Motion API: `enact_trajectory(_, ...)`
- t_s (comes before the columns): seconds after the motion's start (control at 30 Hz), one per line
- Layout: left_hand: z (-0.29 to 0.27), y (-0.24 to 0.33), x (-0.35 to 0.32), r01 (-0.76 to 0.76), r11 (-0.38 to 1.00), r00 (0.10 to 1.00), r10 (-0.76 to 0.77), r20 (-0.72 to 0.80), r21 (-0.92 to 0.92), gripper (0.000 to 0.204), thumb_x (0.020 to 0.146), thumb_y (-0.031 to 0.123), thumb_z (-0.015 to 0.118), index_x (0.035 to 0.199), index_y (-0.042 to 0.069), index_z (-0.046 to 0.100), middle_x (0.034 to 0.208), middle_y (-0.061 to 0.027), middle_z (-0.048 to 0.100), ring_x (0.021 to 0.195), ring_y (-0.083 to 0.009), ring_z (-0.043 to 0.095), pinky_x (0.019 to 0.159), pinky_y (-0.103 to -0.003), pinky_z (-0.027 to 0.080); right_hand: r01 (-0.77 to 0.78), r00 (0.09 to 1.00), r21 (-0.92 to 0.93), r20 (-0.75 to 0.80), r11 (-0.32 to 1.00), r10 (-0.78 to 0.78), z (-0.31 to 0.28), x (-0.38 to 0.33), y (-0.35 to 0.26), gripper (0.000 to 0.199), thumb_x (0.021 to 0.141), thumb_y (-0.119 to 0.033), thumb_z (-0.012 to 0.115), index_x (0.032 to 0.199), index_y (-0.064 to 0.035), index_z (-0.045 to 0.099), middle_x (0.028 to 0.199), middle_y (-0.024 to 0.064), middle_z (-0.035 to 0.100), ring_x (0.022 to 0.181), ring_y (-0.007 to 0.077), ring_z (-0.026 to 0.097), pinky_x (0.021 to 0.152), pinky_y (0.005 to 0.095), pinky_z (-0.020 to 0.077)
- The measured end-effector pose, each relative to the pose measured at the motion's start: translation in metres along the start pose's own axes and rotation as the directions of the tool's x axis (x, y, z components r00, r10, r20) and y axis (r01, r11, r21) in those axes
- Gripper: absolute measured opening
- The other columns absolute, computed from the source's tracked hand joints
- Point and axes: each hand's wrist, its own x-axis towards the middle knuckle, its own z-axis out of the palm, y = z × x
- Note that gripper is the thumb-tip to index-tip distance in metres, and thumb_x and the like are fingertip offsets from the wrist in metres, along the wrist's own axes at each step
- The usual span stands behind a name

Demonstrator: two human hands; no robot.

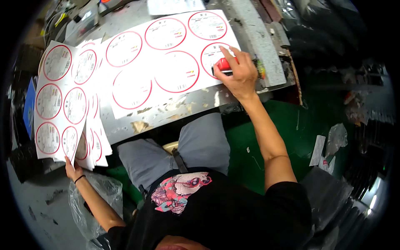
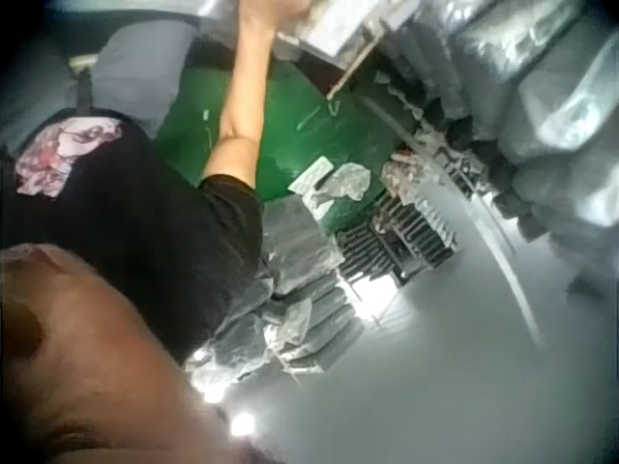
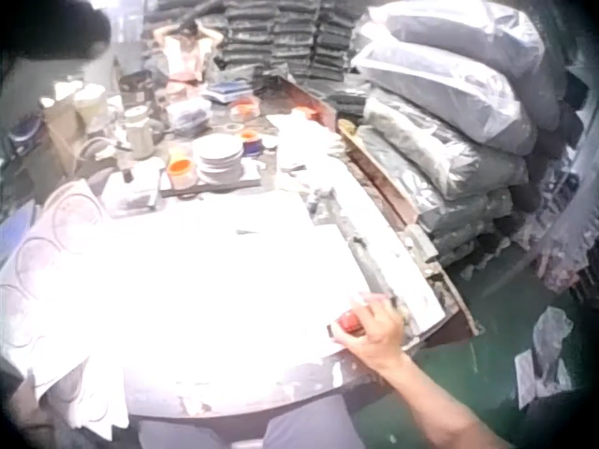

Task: The person stamps red ink onto paper labels using a hand-held stamp, then turns over several sheets of labels and separates the paper backing.

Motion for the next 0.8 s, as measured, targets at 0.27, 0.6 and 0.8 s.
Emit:
enact_trajectory(0.27,0.045,0.004,-0.054,-0.116,0.436,0.835,0.530,-0.150,0.892,0.053,0.087,0.048,0.079,0.106,0.000,0.067,0.099,-0.0181,0.072,0.086,-0.0330,0.066,0.081,-0.044,0.052,-0.032,0.994,0.017,0.104,0.999,0.030,0.055,0.011,-0.125,0.052,0.079,-0.027,0.084,0.127,-0.0125,0.072,0.116,0.0132,0.068,0.100,0.0300,0.066,0.081,0.0407,0.0567)
enact_trajectory(0.6,0.258,0.003,-0.198,-0.659,0.705,0.705,0.458,0.542,0.262,0.019,0.090,0.005,0.071,0.109,0.003,0.074,0.090,-0.0061,0.066,0.077,-0.0163,0.060,0.072,-0.031,0.050,0.086,0.988,0.181,0.109,0.980,-0.107,0.101,0.047,-0.250,0.058,0.078,-0.031,0.084,0.131,-0.0118,0.070,0.117,0.0151,0.066,0.098,0.0292,0.065,0.078,0.0382,0.0562)
enact_trajectory(0.8,0.338,-0.020,-0.241,-0.742,0.223,0.659,0.417,0.626,0.633,0.053,0.077,0.032,0.088,0.109,-0.002,0.063,0.105,-0.0185,0.059,0.102,-0.0379,0.059,0.085,-0.045,0.051,0.057,0.996,0.148,-0.075,0.987,-0.047,0.151,0.144,-0.210,0.054,0.080,-0.033,0.082,0.128,-0.0124,0.069,0.117,0.0131,0.066,0.100,0.0296,0.063,0.078,0.0414,0.0549)
